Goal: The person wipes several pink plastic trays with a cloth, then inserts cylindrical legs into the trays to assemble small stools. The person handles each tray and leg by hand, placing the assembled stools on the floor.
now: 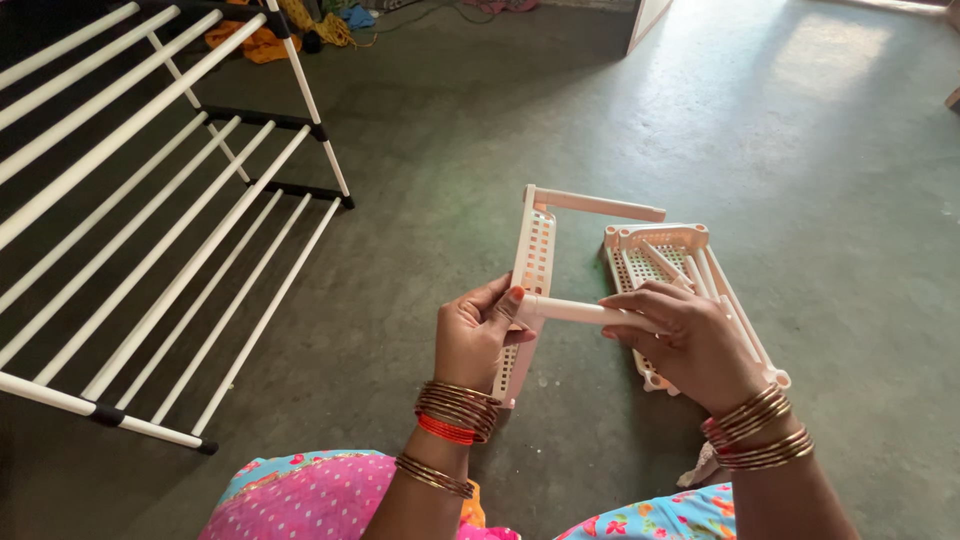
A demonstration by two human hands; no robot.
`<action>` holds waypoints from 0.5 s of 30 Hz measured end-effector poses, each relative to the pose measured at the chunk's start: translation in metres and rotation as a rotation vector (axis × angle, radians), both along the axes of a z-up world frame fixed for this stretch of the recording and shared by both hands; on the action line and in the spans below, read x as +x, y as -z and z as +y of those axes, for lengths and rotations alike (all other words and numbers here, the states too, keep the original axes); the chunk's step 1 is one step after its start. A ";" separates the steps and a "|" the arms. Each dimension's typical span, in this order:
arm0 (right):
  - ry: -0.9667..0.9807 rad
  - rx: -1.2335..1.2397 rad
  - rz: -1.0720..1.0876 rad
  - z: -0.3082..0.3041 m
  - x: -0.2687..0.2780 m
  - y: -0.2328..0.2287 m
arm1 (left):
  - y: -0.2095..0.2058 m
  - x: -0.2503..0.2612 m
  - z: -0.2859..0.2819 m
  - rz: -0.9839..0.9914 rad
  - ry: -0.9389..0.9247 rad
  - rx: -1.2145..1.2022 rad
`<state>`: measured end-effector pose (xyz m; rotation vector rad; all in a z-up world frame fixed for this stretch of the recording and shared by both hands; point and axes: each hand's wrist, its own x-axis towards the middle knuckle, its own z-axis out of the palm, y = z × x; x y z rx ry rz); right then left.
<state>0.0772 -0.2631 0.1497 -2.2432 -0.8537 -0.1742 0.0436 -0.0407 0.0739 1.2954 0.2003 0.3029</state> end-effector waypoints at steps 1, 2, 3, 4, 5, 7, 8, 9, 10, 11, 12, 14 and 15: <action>-0.011 0.001 -0.040 0.000 0.001 0.003 | 0.000 0.000 0.000 -0.008 0.010 0.004; -0.024 0.003 -0.080 0.000 0.001 0.005 | -0.001 0.000 0.001 -0.017 0.018 0.007; -0.004 -0.011 -0.069 -0.001 0.001 0.006 | -0.002 -0.001 0.002 -0.025 0.025 0.011; 0.013 -0.023 -0.058 0.000 0.001 0.008 | -0.002 -0.002 0.003 -0.017 0.023 0.008; 0.030 -0.036 -0.046 0.002 0.001 0.009 | -0.003 -0.003 0.004 -0.009 0.022 0.005; 0.024 -0.011 -0.027 0.002 0.002 0.009 | -0.003 -0.003 0.004 -0.003 0.019 0.000; 0.023 0.000 -0.017 0.002 0.002 0.010 | -0.003 -0.003 0.003 -0.005 0.019 -0.001; 0.012 0.001 -0.022 0.001 0.003 0.011 | -0.003 -0.003 0.003 -0.006 0.020 -0.001; 0.002 0.003 -0.027 0.000 0.004 0.011 | -0.003 -0.003 0.002 -0.006 0.022 0.000; -0.008 0.006 -0.032 -0.001 0.005 0.012 | -0.003 -0.003 0.002 -0.005 0.025 0.001; -0.017 -0.001 -0.032 -0.002 0.006 0.014 | -0.003 -0.002 0.002 -0.005 0.027 0.003; -0.034 -0.014 -0.033 -0.005 0.009 0.017 | -0.002 -0.002 0.002 -0.011 0.037 -0.008; -0.042 -0.006 -0.021 -0.006 0.010 0.019 | -0.002 -0.002 0.002 -0.014 0.042 -0.013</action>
